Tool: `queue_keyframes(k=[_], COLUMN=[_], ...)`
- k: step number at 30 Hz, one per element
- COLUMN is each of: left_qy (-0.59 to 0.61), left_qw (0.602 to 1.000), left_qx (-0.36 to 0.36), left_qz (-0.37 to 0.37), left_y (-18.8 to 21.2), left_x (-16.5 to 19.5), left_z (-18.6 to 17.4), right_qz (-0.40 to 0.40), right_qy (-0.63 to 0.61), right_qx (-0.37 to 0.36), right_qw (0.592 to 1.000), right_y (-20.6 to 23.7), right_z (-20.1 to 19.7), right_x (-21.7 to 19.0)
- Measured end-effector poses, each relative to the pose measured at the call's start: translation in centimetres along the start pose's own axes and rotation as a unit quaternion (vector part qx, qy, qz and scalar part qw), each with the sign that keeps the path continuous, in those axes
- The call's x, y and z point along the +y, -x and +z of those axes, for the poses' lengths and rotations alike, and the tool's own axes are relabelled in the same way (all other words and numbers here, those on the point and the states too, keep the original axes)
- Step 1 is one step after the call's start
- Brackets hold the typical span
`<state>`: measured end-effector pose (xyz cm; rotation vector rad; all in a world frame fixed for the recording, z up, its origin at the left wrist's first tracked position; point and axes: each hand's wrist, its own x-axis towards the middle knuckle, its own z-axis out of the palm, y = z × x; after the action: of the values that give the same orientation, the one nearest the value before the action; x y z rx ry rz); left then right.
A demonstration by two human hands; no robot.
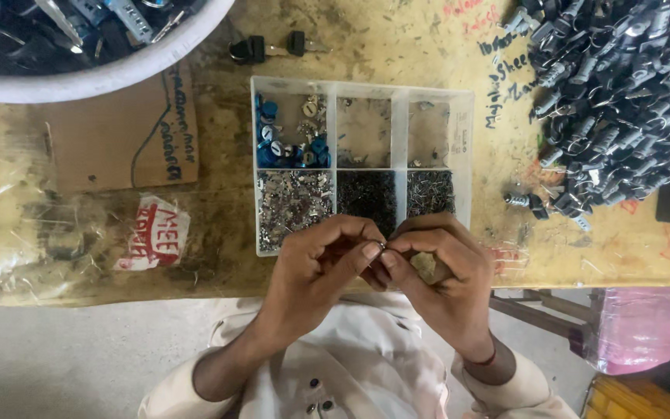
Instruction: The person repeatedly picks small metal pins and blue plastic pieces from a compartmentalized tray, inserts them into a key cylinder, and places the assembled unit on the table. The process is repeated multiple times with consistent hand movements.
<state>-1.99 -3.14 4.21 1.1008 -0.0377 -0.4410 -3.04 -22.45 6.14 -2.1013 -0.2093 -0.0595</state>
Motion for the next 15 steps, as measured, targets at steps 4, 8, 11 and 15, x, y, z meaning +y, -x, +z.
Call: queue_keyframes(k=[4,8,11,15], left_qy=[-0.001,0.030,-0.001,0.009], left_qw=[1.000,0.999,1.000,1.000], left_qx=[-0.009,-0.013,-0.011,-0.014], left_qz=[0.006,-0.019,-0.013,-0.003], left_y=[0.6,0.7,0.8,0.8], left_x=[-0.1,-0.3,-0.2,-0.3], left_z=[-0.1,-0.1,0.0,0.2], right_qz=[0.047,0.027,0.028,0.081], right_qy=[-0.060,-0.047,-0.086,-0.214], right_qx=[-0.053,-0.068,-0.048,-0.028], right_qw=[0.996,0.996,0.995,0.973], right_y=[-0.2,0.0,0.7,1.7], right_z=[-0.7,-0.9,-0.6,0.2], right_x=[-0.1,0.0,0.4,1.0])
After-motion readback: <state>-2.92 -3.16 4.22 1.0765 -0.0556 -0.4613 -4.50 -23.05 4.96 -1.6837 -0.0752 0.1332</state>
